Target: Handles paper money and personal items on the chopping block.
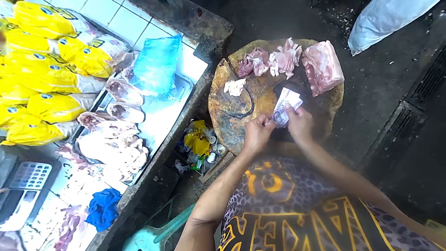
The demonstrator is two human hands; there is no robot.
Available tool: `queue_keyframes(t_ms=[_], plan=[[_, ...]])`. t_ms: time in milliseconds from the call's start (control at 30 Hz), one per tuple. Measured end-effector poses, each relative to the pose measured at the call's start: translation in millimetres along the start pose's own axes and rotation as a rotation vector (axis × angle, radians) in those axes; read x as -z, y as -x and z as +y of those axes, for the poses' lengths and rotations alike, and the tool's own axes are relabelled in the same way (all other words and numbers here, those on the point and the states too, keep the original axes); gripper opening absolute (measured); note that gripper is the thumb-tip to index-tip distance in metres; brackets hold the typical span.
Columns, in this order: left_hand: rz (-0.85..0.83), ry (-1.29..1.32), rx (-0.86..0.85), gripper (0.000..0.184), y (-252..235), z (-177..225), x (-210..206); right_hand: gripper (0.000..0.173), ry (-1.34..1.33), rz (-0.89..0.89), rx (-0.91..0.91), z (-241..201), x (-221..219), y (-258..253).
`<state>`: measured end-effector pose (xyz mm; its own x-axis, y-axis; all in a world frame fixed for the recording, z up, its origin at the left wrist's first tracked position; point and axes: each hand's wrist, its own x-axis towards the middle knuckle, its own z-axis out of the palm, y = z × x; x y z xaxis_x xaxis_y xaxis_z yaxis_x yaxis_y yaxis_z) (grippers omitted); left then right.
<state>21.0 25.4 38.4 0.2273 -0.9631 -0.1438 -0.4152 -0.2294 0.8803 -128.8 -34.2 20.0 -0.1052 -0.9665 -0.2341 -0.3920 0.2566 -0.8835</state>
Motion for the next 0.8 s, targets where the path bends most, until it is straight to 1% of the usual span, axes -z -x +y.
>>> queue_keyframes(t_ms=[33, 67, 133, 167, 233, 300, 333, 433, 467, 500, 567, 633, 700, 733, 800], plan=[[-0.022, 0.114, 0.072, 0.028, -1, -2, 0, 0.040, -0.029, -0.012, -0.013, 1, -1, -1], [-0.046, 0.226, 0.140, 0.027, -3, -6, 1, 0.039, -0.070, -0.027, -0.036, 3, -2, -2], [-0.133, 0.485, 0.261, 0.017, -4, -13, 2, 0.036, -0.184, -0.062, -0.099, 4, -4, -3], [-0.187, 0.607, 0.308, 0.018, -4, -16, 2, 0.035, -0.237, -0.085, -0.137, 4, -4, -3], [-0.293, 0.755, 0.373, 0.028, -3, -21, 2, 0.035, -0.288, -0.125, -0.196, 2, -5, -1], [-0.356, 0.776, 0.393, 0.027, -2, -24, 1, 0.035, -0.271, -0.142, -0.197, 3, -9, 1], [-0.342, 0.748, 0.386, 0.024, -1, -24, -1, 0.035, -0.239, -0.145, -0.182, 3, -11, 3], [-0.183, 0.643, 0.315, 0.011, -1, -26, -3, 0.042, -0.063, -0.149, -0.083, 7, -12, 10], [-0.130, 0.640, 0.295, 0.011, -2, -27, -3, 0.047, 0.005, -0.149, -0.042, 8, -11, 15], [-0.097, 0.646, 0.290, 0.016, -3, -28, -2, 0.050, 0.058, -0.144, 0.002, 8, -11, 19], [-0.062, 0.689, 0.350, 0.021, -4, -30, -4, 0.052, 0.120, -0.133, 0.086, 12, -12, 23], [-0.041, 0.750, 0.449, 0.018, -4, -31, -5, 0.052, 0.148, -0.122, 0.138, 15, -16, 22], [-0.028, 0.797, 0.539, 0.008, -4, -29, -5, 0.052, 0.128, -0.125, 0.127, 14, -16, 20], [-0.031, 0.808, 0.566, 0.008, -4, -28, -5, 0.051, 0.103, -0.130, 0.100, 12, -14, 19], [-0.089, 0.820, 0.573, 0.023, -3, -27, -1, 0.049, 0.038, -0.151, 0.034, 10, -9, 15]])
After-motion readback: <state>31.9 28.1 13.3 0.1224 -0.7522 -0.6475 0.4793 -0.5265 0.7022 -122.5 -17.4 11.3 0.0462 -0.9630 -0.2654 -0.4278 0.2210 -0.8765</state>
